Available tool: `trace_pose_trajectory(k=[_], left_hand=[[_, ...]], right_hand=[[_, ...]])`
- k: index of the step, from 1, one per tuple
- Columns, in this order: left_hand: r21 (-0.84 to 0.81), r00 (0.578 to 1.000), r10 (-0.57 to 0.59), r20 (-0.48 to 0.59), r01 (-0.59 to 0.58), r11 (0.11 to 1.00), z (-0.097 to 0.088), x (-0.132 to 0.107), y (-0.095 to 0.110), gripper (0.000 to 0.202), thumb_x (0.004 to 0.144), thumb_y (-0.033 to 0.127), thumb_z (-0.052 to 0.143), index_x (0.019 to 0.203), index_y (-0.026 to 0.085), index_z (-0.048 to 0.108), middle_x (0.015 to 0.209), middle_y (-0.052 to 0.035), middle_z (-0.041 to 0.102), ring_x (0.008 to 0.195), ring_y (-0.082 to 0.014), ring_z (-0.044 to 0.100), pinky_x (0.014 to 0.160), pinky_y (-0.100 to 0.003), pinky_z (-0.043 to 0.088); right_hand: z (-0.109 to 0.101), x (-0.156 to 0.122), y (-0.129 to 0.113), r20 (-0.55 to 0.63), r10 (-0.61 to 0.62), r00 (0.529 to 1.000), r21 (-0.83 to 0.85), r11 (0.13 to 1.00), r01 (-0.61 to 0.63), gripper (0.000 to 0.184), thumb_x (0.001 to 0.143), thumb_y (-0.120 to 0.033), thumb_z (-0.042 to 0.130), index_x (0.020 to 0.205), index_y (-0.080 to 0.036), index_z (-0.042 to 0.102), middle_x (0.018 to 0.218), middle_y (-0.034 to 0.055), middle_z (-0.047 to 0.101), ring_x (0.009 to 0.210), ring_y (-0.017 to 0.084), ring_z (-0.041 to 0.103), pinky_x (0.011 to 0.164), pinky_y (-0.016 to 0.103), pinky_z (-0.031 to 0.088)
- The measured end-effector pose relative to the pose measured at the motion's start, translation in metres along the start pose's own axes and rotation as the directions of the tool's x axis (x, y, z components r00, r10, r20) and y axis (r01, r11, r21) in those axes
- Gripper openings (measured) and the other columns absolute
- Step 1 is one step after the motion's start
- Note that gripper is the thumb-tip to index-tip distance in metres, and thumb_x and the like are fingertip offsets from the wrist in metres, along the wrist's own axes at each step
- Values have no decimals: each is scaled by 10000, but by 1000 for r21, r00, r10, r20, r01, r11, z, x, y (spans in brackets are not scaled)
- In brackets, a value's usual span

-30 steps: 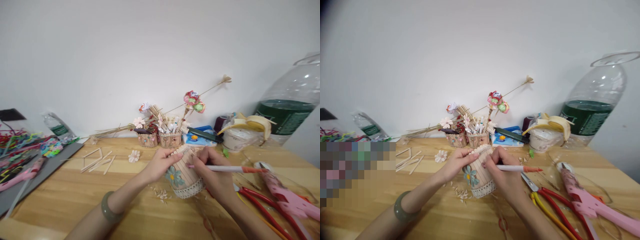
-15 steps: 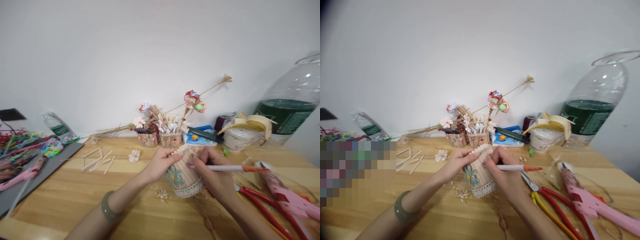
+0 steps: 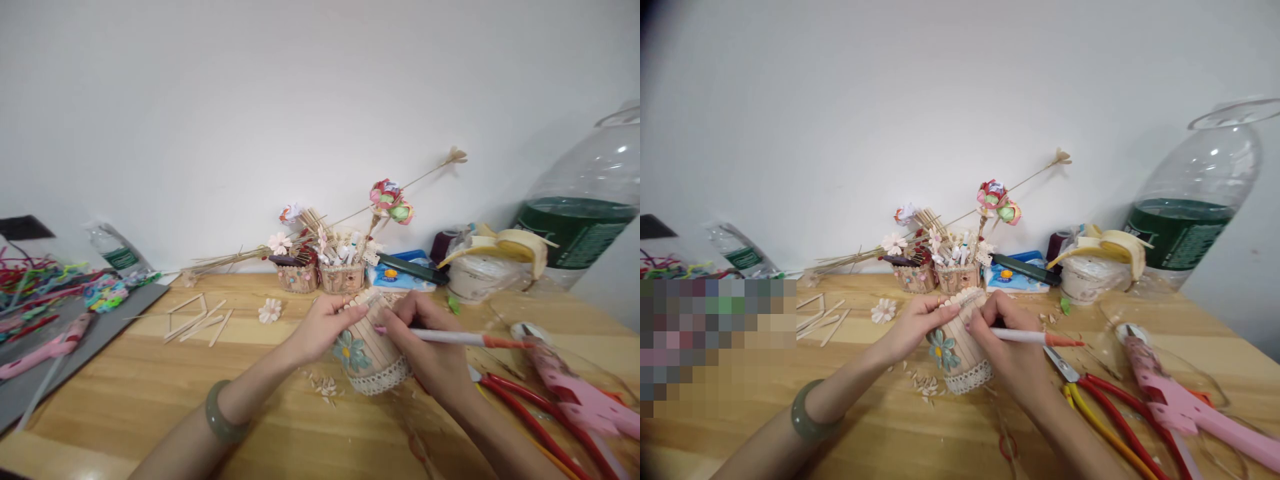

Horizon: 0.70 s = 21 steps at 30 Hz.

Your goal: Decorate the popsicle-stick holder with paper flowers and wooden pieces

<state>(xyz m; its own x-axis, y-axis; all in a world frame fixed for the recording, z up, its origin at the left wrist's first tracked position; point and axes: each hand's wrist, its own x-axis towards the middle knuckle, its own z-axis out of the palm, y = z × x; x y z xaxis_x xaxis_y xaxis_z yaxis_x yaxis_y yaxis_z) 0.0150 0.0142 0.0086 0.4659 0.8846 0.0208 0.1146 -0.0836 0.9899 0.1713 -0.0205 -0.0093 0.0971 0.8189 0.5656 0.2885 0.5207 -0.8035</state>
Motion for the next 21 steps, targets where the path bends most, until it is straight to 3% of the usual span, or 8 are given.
trace_pose_trajectory(k=[13, 21], left_hand=[[-35, 999, 54, 10, -53, 998, 0, 1, 0, 402, 696, 524, 589, 585, 145, 513, 530, 42, 417, 516, -76, 349, 510, -218, 297], [-83, 1000, -4, 16, 5, 997, 0, 2, 1, 442, 643, 570, 623, 605, 135, 554, 538, 31, 464, 517, -84, 391, 527, -228, 324]], right_hand=[[2, 1, 1, -26, 45, 999, 74, 996, -43, 334, 771, -236, 560, 559, -223, 301, 500, -64, 352, 474, 93, 333, 437, 224, 323], [2, 2, -2, -87, 77, 993, 64, 995, -71, 320, 744, -235, 568, 546, -223, 317, 486, -60, 370, 471, 98, 348, 435, 223, 322]])
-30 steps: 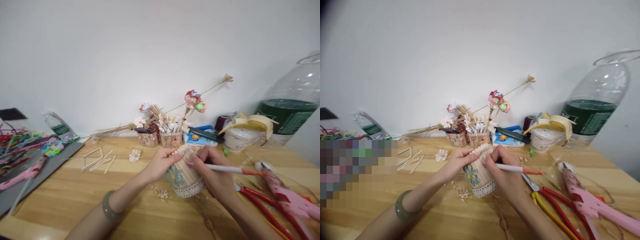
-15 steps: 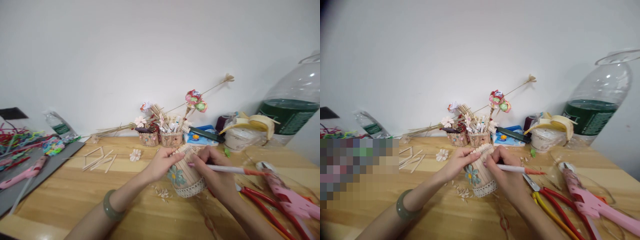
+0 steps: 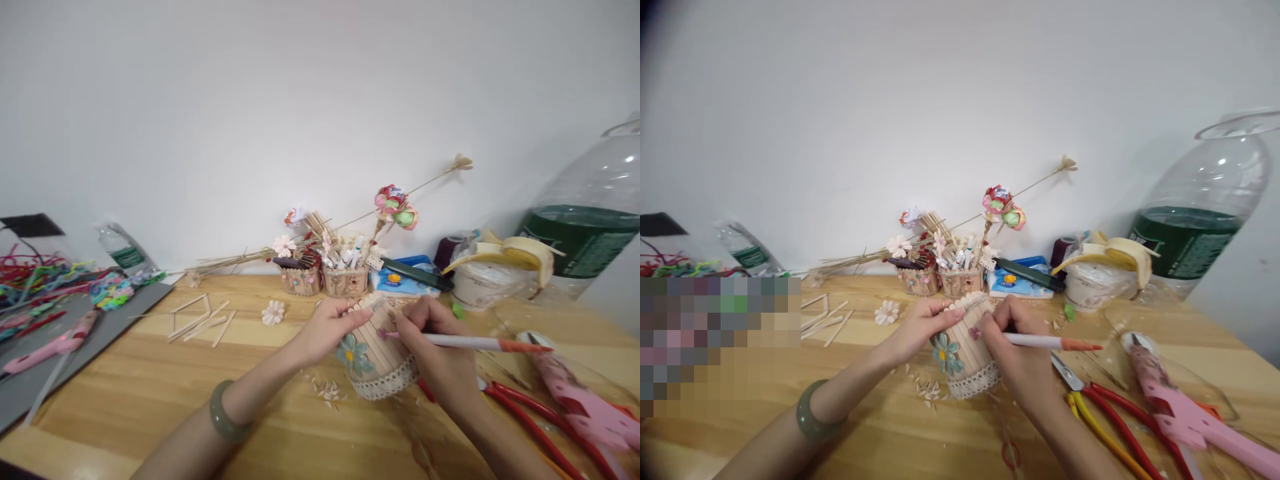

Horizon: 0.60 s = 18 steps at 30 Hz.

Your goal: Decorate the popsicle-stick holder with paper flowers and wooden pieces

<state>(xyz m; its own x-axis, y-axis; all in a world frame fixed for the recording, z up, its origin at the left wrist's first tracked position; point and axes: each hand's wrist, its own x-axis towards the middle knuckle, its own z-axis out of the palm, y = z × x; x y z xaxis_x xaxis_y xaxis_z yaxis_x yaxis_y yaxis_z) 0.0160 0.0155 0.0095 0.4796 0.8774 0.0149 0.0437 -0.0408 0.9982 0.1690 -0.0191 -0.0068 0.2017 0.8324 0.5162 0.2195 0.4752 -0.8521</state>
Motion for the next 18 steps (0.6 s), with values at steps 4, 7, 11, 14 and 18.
trace_pose_trajectory(k=[4, 7, 11, 14, 18], left_hand=[[3, 1000, -1, -2, 1, 1000, -1, 1, -1, 440, 643, 564, 625, 599, 133, 551, 533, 38, 441, 510, -78, 367, 515, -223, 299], [0, 1000, 5, 2, -5, 1000, -1, 1, -2, 438, 652, 560, 619, 606, 130, 553, 541, 35, 444, 511, -77, 365, 510, -222, 290], [9, 1000, -13, -7, 14, 1000, 1, 1, -2, 433, 655, 554, 620, 620, 125, 569, 547, 26, 465, 515, -82, 383, 504, -220, 302], [32, 1000, 1, 1, -1, 1000, 0, 0, -2, 420, 678, 543, 605, 651, 123, 591, 562, 16, 498, 524, -88, 408, 510, -218, 324], [85, 996, 29, 88, -36, 996, -8, 1, 0, 435, 718, 545, 567, 709, 116, 634, 596, -11, 566, 542, -110, 472, 538, -227, 372]], right_hand=[[-2, -1, -1, 34, -4, 999, -16, 1000, 4, 326, 725, -233, 576, 527, -216, 317, 482, -62, 356, 463, 90, 324, 425, 217, 291], [-3, -2, 0, 50, 0, 999, -2, 1000, 0, 321, 738, -242, 563, 537, -219, 314, 494, -63, 352, 469, 94, 331, 430, 219, 307], [-2, -2, 2, 58, 9, 998, 26, 1000, -10, 317, 714, -218, 578, 526, -216, 323, 494, -66, 338, 474, 94, 317, 436, 219, 294], [-1, -2, 2, 45, 34, 998, 66, 997, -37, 312, 690, -209, 600, 521, -215, 338, 481, -68, 344, 464, 93, 315, 429, 219, 292], [-3, 1, -2, -57, 52, 997, 165, 985, -42, 346, 712, -232, 593, 511, -216, 313, 460, -69, 327, 453, 96, 305, 414, 216, 275]])
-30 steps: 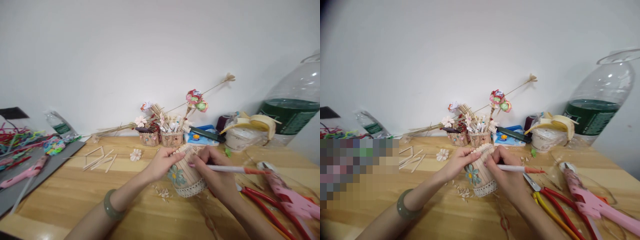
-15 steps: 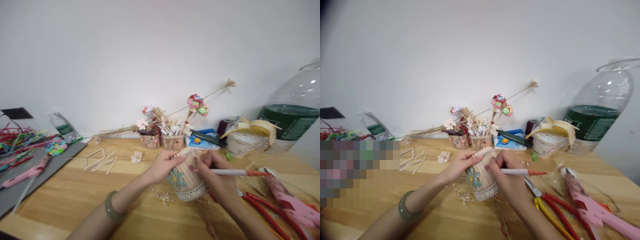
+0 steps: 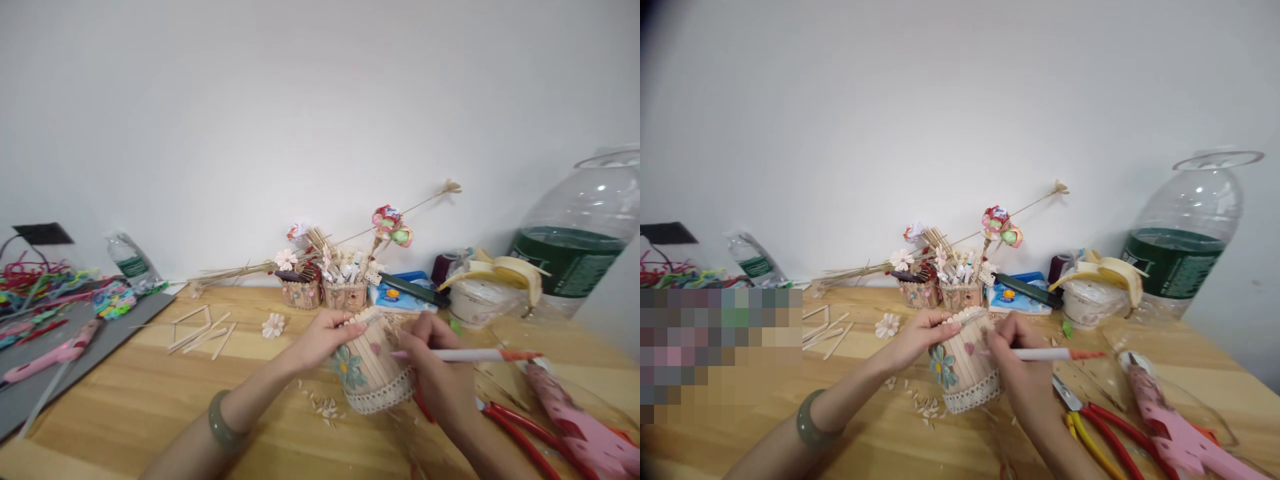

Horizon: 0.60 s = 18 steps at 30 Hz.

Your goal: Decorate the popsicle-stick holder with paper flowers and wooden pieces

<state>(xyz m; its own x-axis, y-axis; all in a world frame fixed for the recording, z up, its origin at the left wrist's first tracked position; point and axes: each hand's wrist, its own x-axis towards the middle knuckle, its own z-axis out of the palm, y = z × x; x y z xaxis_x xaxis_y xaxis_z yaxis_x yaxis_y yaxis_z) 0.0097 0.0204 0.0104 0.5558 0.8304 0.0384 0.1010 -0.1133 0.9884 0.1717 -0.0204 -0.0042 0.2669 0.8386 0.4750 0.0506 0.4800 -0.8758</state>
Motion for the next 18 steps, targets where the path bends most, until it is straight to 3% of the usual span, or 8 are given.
trace_pose_trajectory(k=[4, 7, 10, 12, 15, 18], left_hand=[[104, 995, 73, 68, -80, 991, -17, 1, 4, 465, 731, 573, 546, 726, 116, 636, 671, -34, 601, 628, -141, 514, 606, -242, 404], [202, 985, 132, 113, -153, 968, -29, 2, 6, 448, 743, 562, 543, 685, 122, 605, 667, -10, 543, 652, -131, 475, 642, -240, 392], [308, 971, 165, 174, -213, 927, -35, 4, 6, 387, 774, 474, 557, 590, 134, 541, 635, 20, 455, 661, -120, 432, 701, -250, 384], [362, 963, 179, 202, -243, 900, -36, 5, 6, 352, 792, 396, 567, 556, 142, 510, 631, 30, 439, 688, -121, 437, 827, -283, 366], [542, 946, 201, 253, -310, 781, -32, 4, 4, 293, 839, 337, 530, 614, 150, 548, 676, 35, 503, 734, -117, 493, 1021, -357, 231], [746, 930, 199, 309, -366, 556, -26, 3, 1, 268, 873, 354, 477, 751, 159, 615, 791, 9, 600, 835, -137, 563, 1080, -419, 134]], right_hand=[[-4, 5, -4, -113, 18, 993, 80, 997, -9, 369, 721, -245, 626, 493, -205, 339, 455, -60, 343, 469, 100, 299, 415, 217, 248], [-5, 7, -2, -154, 56, 986, 123, 992, -37, 413, 714, -300, 662, 480, -200, 337, 452, -62, 317, 471, 99, 279, 413, 217, 237], [-4, 8, 2, -169, 104, 980, 150, 986, -78, 431, 706, -354, 685, 495, -197, 343, 451, -70, 311, 461, 89, 258, 408, 214, 221], [-4, 8, 4, -172, 125, 977, 158, 983, -98, 435, 700, -376, 695, 506, -195, 349, 449, -74, 320, 456, 82, 259, 410, 212, 218], [-4, 9, 7, -179, 135, 975, 161, 981, -107, 447, 693, -407, 699, 514, -196, 348, 445, -79, 322, 447, 76, 261, 411, 214, 212], [-3, 9, 8, -175, 137, 975, 158, 981, -109, 443, 693, -417, 701, 526, -199, 353, 443, -84, 318, 435, 71, 259, 406, 217, 196]])
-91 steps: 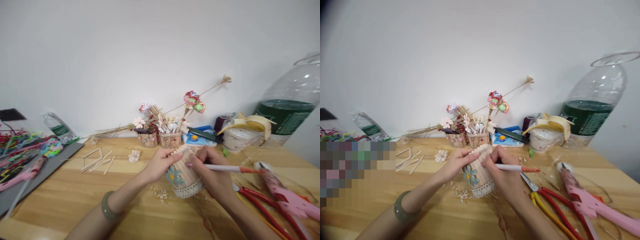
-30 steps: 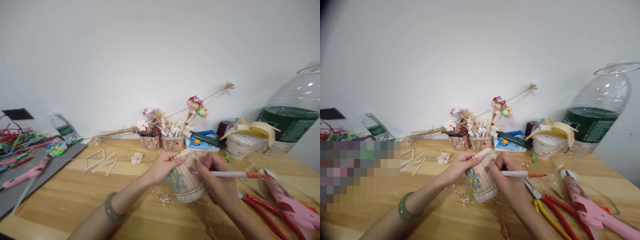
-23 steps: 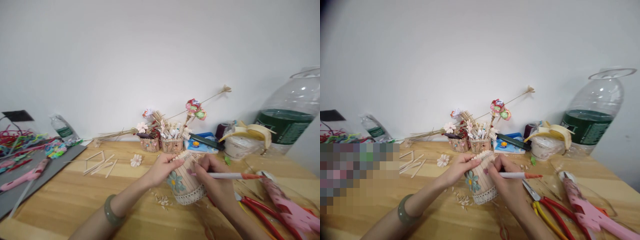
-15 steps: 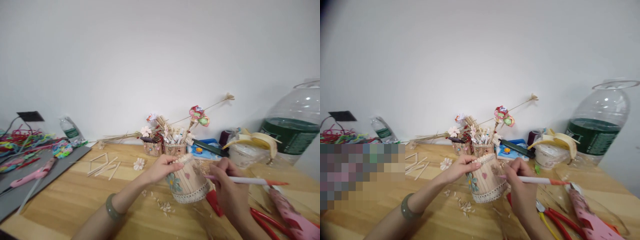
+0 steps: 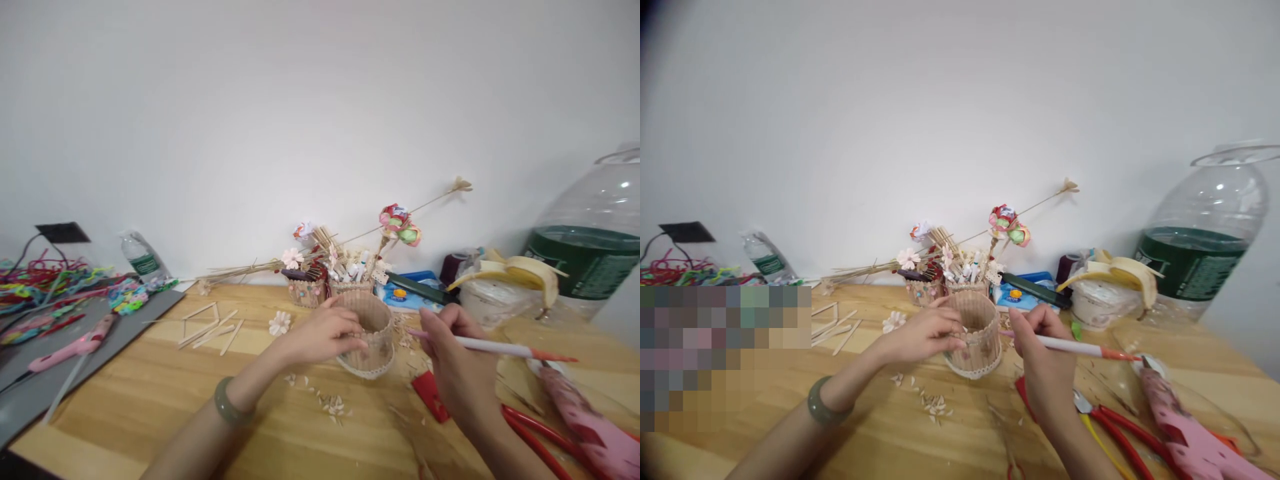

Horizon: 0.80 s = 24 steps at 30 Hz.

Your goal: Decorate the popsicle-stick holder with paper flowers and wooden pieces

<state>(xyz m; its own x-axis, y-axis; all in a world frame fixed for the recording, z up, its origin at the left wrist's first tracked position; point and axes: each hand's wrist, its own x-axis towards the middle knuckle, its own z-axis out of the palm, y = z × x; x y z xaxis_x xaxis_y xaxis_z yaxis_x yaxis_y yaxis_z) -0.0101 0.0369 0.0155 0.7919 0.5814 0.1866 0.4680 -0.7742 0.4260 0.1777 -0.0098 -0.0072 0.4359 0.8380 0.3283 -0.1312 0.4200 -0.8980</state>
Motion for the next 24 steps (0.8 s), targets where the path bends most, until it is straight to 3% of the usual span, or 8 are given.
trace_pose_trajectory(k=[3, 6, 9, 11, 13, 16, 19, 24], left_hand=[[140, 1000, 21, 4, -21, 990, 5, 0, 1, 298, 874, 385, 463, 817, 155, 645, 856, -26, 646, 906, -163, 589, 1091, -436, 128], [158, 998, 59, -9, -56, 986, 5, 1, -1, 326, 811, 445, 546, 909, 157, 663, 916, -58, 659, 965, -194, 585, 1082, -427, 173], [28, 995, 63, -78, -61, 998, 3, 1, -2, 356, 812, 440, 547, 1029, 178, 651, 969, -75, 653, 996, -201, 566, 1007, -377, 306], [-164, 980, -6, -201, -27, 986, 1, 2, -3, 299, 858, 375, 492, 1010, 188, 670, 965, -75, 656, 949, -187, 568, 903, -321, 388], [-422, 931, -165, -325, 13, 906, 0, 3, -4, 269, 848, 335, 509, 951, 175, 698, 841, -61, 666, 810, -171, 582, 799, -290, 426], [-669, 867, -349, -355, 25, 743, 1, 5, -7, 321, 820, 354, 537, 991, 125, 683, 519, 11, 554, 545, -131, 533, 668, -277, 446], [-740, 876, -371, -308, 24, 672, 1, 6, -9, 434, 851, 408, 465, 1088, 83, 627, 417, 46, 470, 454, -118, 506, 594, -268, 447], [-896, 934, -326, -147, 14, 444, -2, 6, -1, 432, 767, 443, 597, 1025, 96, 618, 546, 15, 569, 556, -100, 555, 625, -233, 438]], right_hand=[[0, -1, 0, 9, -1, 1000, -3, 1000, 1, 434, 695, -417, 703, 536, -197, 364, 442, -85, 323, 433, 67, 265, 406, 215, 188], [1, -1, -2, 29, -8, 1000, -11, 1000, 8, 419, 701, -407, 704, 545, -195, 377, 440, -83, 341, 437, 67, 276, 407, 213, 190], [1, -1, -4, 58, -15, 998, -18, 1000, 16, 405, 690, -401, 713, 554, -196, 391, 451, -80, 374, 443, 68, 285, 410, 209, 203], [1, 0, -4, 84, -17, 996, -25, 1000, 19, 397, 674, -399, 723, 555, -196, 404, 462, -74, 395, 451, 70, 295, 414, 208, 214], [2, 0, -3, 113, -17, 993, -33, 999, 21, 387, 655, -400, 734, 552, -196, 422, 474, -66, 415, 466, 76, 317, 421, 207, 231], [2, 0, -2, 159, -9, 987, -41, 999, 16, 373, 629, -400, 749, 546, -194, 449, 490, -55, 441, 481, 82, 345, 433, 207, 258], [2, 0, -1, 207, 10, 978, -46, 999, -1, 336, 620, -381, 759, 554, -193, 488, 488, -55, 438, 466, 75, 331, 421, 202, 250], [1, -1, -5, 258, 41, 965, -27, 999, -36, 356, 686, -550, 643, 622, -203, 599, 525, -18, 484, 453, 93, 370, 393, 218, 275]])
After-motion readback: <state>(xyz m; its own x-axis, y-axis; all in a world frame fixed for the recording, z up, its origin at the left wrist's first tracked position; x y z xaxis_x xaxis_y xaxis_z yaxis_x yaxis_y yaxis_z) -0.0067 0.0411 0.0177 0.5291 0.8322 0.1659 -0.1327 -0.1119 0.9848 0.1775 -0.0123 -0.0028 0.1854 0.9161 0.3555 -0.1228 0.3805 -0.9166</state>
